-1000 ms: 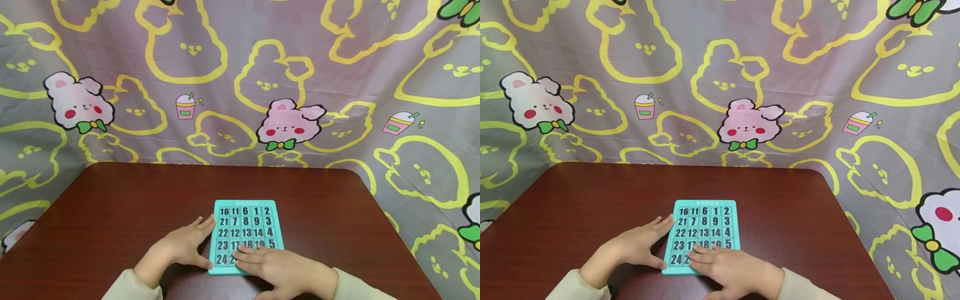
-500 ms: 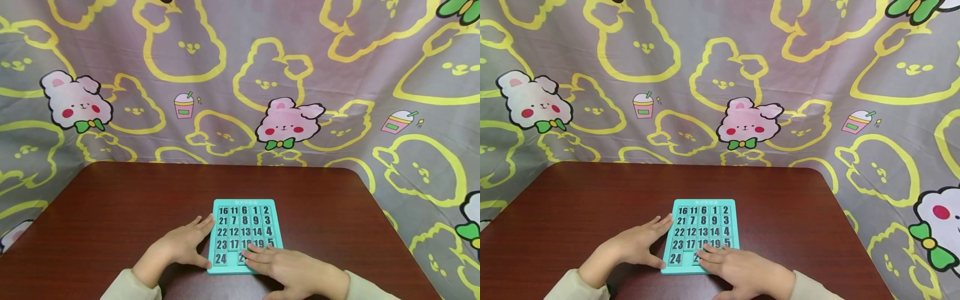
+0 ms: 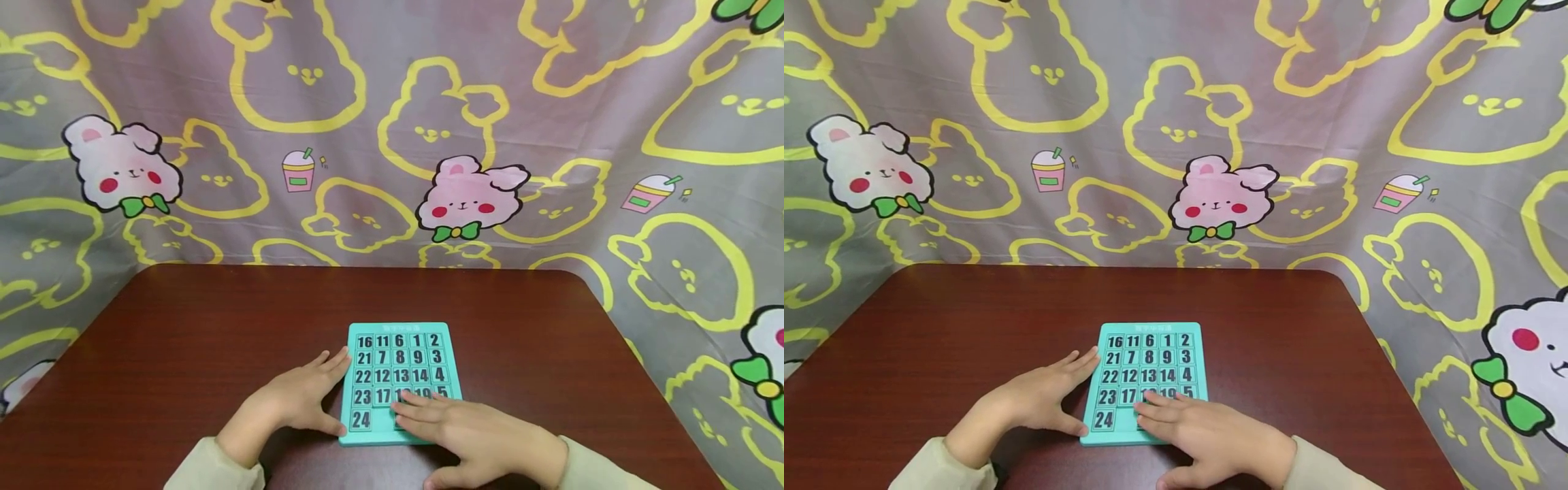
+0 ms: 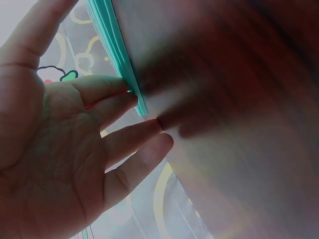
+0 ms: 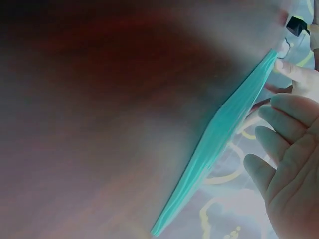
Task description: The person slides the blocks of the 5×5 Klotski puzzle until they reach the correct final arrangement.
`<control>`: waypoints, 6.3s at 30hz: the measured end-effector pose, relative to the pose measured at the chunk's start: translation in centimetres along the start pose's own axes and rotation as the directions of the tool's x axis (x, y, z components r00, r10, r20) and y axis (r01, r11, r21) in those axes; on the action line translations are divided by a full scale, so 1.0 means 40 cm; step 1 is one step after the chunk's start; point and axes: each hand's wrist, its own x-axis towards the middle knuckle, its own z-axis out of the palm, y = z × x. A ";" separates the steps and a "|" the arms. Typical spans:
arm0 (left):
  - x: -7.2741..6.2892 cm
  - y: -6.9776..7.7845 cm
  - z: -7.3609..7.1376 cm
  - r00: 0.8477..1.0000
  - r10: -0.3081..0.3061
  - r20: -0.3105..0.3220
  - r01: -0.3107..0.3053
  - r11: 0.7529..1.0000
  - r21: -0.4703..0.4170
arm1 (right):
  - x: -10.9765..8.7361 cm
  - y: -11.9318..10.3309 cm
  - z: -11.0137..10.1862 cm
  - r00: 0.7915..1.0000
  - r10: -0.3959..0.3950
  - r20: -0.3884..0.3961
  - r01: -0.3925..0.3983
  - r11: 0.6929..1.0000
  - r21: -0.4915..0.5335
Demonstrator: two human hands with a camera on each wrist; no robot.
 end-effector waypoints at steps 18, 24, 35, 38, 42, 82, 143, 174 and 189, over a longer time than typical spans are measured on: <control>0.000 -0.006 0.000 0.999 0.033 -0.023 -0.033 0.999 0.002 | 0.094 -0.010 -0.001 0.996 -0.062 0.071 0.068 0.994 -0.087; 0.000 -0.004 0.000 1.000 0.027 -0.016 -0.027 1.000 0.001 | 0.105 -0.012 0.002 0.994 -0.058 0.094 0.065 0.995 -0.080; 0.001 -0.002 0.000 1.000 0.007 -0.001 -0.007 1.000 -0.014 | 0.086 -0.007 0.009 0.993 -0.062 0.100 0.071 0.993 -0.091; 0.001 0.000 0.000 1.000 0.006 -0.001 -0.006 1.000 -0.022 | 0.074 -0.004 0.009 0.994 -0.056 0.097 0.065 0.994 -0.084; 0.001 0.000 0.000 1.000 0.003 0.005 -0.003 1.000 -0.020 | 0.058 -0.002 0.007 0.995 -0.036 0.094 0.041 0.998 -0.053; 0.003 -0.005 0.000 1.000 0.011 0.004 -0.011 1.000 -0.014 | 0.152 0.033 -0.003 0.992 -0.004 0.128 -0.008 0.995 0.099; -0.001 -0.005 0.006 1.000 0.026 0.006 -0.025 0.999 -0.020 | 0.133 0.045 -0.009 0.989 0.050 0.138 -0.080 0.973 0.217; -0.001 -0.007 0.007 1.000 0.026 -0.003 -0.026 1.000 -0.016 | 0.140 0.049 0.002 0.982 0.087 0.167 -0.118 0.975 0.189; 0.000 -0.004 0.006 1.000 0.027 -0.009 -0.027 1.000 -0.015 | 0.124 0.033 -0.001 0.986 0.071 0.151 -0.096 0.982 0.164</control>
